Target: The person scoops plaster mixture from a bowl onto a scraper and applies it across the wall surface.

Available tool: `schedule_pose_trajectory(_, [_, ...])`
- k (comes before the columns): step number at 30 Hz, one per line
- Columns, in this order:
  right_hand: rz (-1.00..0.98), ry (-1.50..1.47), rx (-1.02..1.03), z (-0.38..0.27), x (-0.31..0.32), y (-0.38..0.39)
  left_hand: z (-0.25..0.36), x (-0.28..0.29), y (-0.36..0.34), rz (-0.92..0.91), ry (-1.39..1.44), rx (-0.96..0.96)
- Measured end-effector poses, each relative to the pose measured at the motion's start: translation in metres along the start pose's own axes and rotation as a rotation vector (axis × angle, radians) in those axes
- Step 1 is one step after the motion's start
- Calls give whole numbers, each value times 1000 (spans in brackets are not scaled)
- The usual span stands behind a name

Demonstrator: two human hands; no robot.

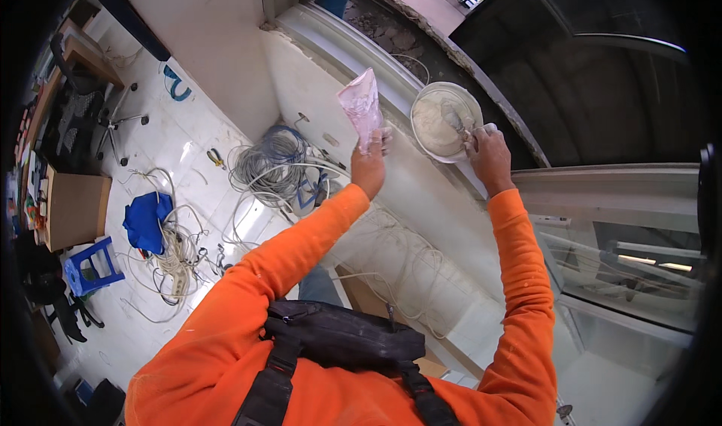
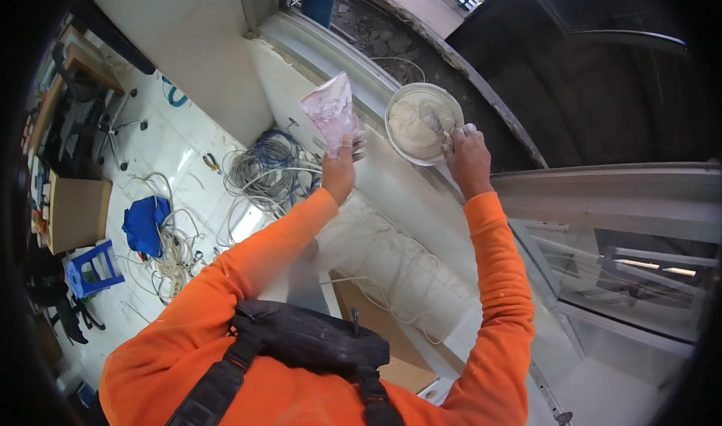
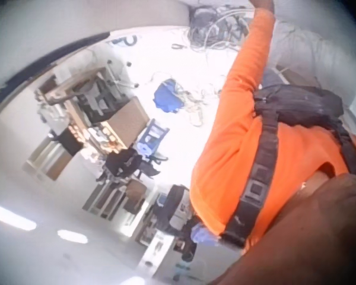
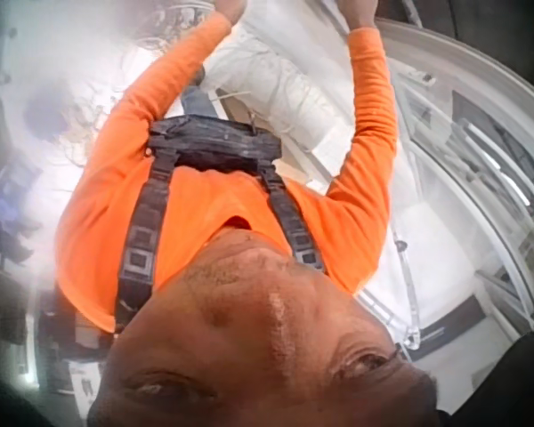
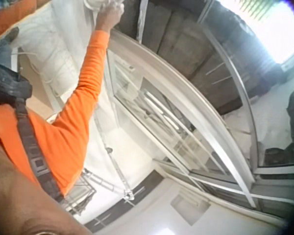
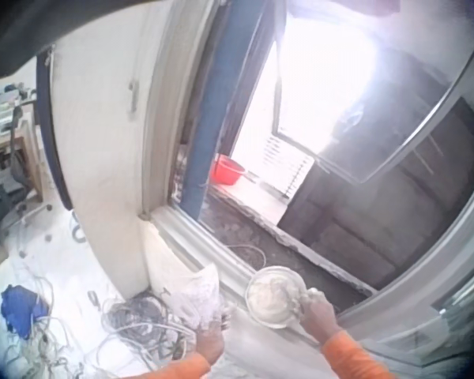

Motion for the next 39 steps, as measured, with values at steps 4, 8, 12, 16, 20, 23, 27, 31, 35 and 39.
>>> schedule_pose_trajectory(4, [-46,-65,-63,-11,41,-7,-4,-40,10,55,-84,15])
schedule_pose_trajectory(8, [-128,23,31,-15,85,-25,9,-67,17,104,-93,-33])
schedule_pose_trajectory(12, [-179,151,205,-2,72,-37,22,-85,25,99,-109,-18])
schedule_pose_trajectory(16, [-328,144,219,-18,40,-40,19,-86,13,153,-143,-219])
schedule_pose_trajectory(20, [-383,12,215,-20,42,-37,11,-79,-1,230,-338,-399])
schedule_pose_trajectory(23, [-383,-148,258,-32,36,-34,14,-46,-2,284,-340,-323])
schedule_pose_trajectory(27, [-386,-324,533,-71,27,-3,17,18,28,277,-433,-399])
schedule_pose_trajectory(31, [-447,-559,124,-102,21,51,75,69,99,227,-457,-367])
schedule_pose_trajectory(35, [-528,-802,110,-175,-20,59,103,143,138,344,-607,-285])
schedule_pose_trajectory(39, [-640,-984,60,-274,-36,84,122,232,186,480,-647,-243])
Point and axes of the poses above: each hand's wrist, its own y-axis away from the middle knuckle, its own x-axis out of the back of the hand, z = x × y, the point moved 4 cm from there along -y, towards the middle knuckle, and after that the axes turned 7 degrees about -y, right-handed, at the moved point
